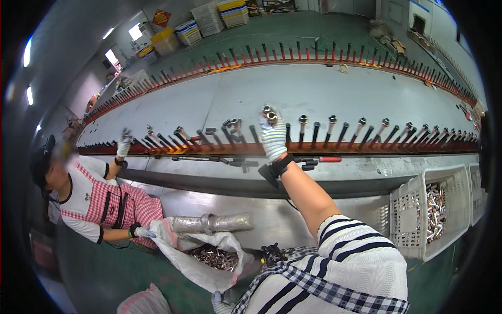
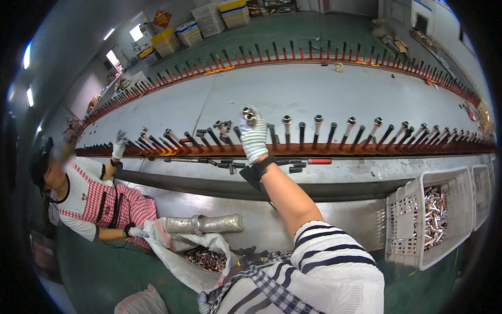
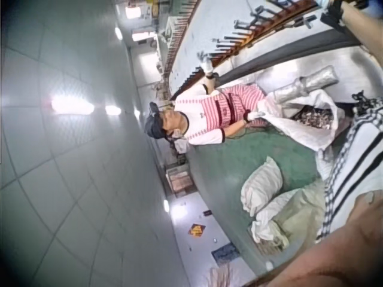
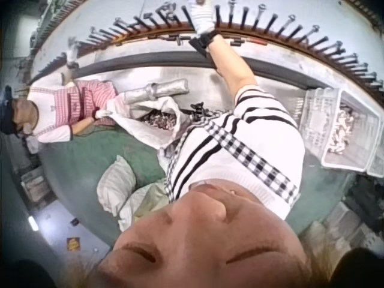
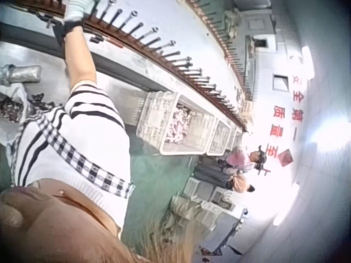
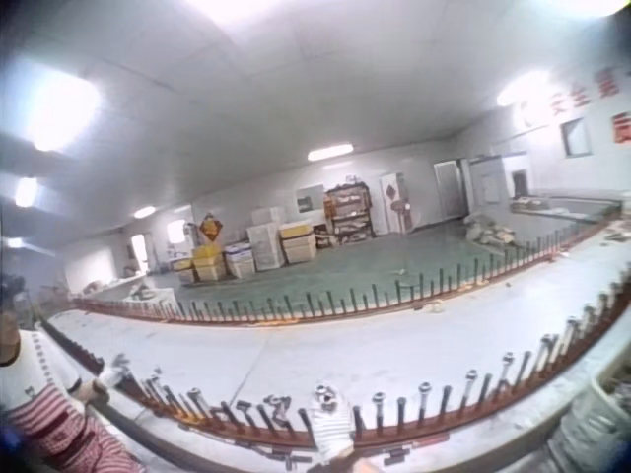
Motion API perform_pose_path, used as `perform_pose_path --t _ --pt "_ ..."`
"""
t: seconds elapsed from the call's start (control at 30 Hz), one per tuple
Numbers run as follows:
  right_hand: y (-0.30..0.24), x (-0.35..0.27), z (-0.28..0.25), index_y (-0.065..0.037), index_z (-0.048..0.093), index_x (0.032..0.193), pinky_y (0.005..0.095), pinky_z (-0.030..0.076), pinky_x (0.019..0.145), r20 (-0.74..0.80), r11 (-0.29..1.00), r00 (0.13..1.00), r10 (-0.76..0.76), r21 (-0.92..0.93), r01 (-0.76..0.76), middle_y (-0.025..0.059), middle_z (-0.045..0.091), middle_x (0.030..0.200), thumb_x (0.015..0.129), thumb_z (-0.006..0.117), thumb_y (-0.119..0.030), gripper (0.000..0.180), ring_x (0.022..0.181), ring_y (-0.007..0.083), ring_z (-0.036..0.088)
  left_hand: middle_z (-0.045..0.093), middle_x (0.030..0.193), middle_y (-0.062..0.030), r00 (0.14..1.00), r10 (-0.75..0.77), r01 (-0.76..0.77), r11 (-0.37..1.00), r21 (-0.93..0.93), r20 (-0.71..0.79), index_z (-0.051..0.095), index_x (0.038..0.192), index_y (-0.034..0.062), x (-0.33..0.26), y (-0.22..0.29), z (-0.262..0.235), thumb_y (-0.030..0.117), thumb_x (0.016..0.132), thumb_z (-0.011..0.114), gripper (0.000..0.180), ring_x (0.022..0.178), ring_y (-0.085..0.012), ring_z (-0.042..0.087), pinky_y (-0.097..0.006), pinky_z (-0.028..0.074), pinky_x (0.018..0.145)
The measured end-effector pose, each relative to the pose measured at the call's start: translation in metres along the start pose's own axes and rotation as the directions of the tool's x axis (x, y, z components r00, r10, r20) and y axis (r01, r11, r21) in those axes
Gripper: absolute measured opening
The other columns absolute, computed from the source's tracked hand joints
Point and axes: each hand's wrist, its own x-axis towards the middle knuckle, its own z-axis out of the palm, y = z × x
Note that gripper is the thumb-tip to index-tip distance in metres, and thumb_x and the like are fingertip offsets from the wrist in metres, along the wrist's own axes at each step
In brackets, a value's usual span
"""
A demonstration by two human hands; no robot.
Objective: Sorting small metal components and placing them onto an assembly line fixture.
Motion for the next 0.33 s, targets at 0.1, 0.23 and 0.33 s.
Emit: perform_pose_path --t 0.1,0.23,0.33 --pt "-0.055 -0.025 0.046 -0.004 0.059 0.111 0.0212 0.046 0.075 0.246 0.853 0.949 -0.199 -0.433 0.291 -0.0001 0.059 0.096 0.087 0.056 0.005 0.027 0.082 0.0077 0.055 0.06 0.114 -0.0117 0.996 0.006 -0.003 0.999 -0.037 0.087 0.053 0.118 0.0117 0.013 -0.001 -0.024 0.031 0.091 0.053 0.033 0.109 -0.0265 0.054 -0.046 0.049 0.087" --pt "-0.071 -0.041 0.009 -0.012 0.048 0.125 0.0254 0.051 0.067 0.032 0.661 0.836 -0.548 -0.595 0.457 0.008 0.052 0.108 0.086 0.06 -0.001 0.041 0.081 0.0136 0.058 0.058 0.119 -0.0132 0.997 0.025 -0.021 0.998 -0.058 0.076 0.052 0.12 0.0137 0.006 -0.006 -0.004 0.034 0.09 0.056 0.036 0.113 -0.0267 0.053 -0.049 0.044 0.098" --pt "-0.054 -0.033 -0.037 -0.018 0.034 0.139 0.042 0.048 0.093 -0.392 0.961 0.916 -0.085 0.211 0.179 0.0121 0.049 0.118 0.088 0.064 -0.019 0.059 0.095 0.0205 0.058 0.054 0.127 -0.0142 0.986 0.143 -0.113 0.947 -0.301 0.08 0.045 0.132 0.0142 0.062 -0.027 -0.061 0.024 0.082 0.069 0.055 0.112 -0.0304 0.056 -0.048 0.05 0.09"
